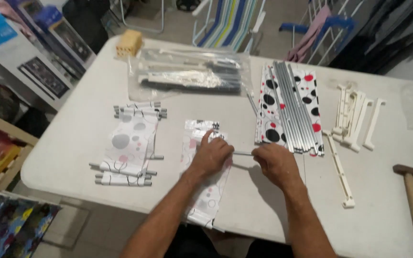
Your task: Assembling a modular shelf by inserting metal support rods into the sleeves of fabric shelf liners.
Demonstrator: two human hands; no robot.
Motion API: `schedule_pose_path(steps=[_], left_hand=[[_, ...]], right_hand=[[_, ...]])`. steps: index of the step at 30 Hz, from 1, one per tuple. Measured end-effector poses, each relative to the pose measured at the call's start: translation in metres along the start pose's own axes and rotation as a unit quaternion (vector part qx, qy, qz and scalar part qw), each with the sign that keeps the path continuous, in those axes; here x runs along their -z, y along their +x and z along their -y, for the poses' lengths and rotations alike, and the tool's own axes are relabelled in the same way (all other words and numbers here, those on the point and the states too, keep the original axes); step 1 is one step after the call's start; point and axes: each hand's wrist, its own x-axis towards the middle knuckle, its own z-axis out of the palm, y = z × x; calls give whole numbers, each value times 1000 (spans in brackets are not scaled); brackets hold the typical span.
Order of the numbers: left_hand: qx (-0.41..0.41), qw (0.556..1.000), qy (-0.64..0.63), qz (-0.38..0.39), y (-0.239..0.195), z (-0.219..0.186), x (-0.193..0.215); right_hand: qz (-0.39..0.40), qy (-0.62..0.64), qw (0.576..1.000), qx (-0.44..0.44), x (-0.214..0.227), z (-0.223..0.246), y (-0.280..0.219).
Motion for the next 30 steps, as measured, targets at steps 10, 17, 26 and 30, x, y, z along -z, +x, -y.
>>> schedule_pose_path(steps=[10,17,26,30], left_hand=[[-35,996,13,76,25,-2,3],[-18,996,-17,85,26,-18,18],[109,971,-145,154,43,-45,29],[87,977,-132,146,40,-14,32]], right_hand=[[43,125,983,-125,41,31,5],[8,279,924,-261,30,50,4],[-87,559,800,-198,-16,83,17],[-91,552,782,-273,-30,83,11]])
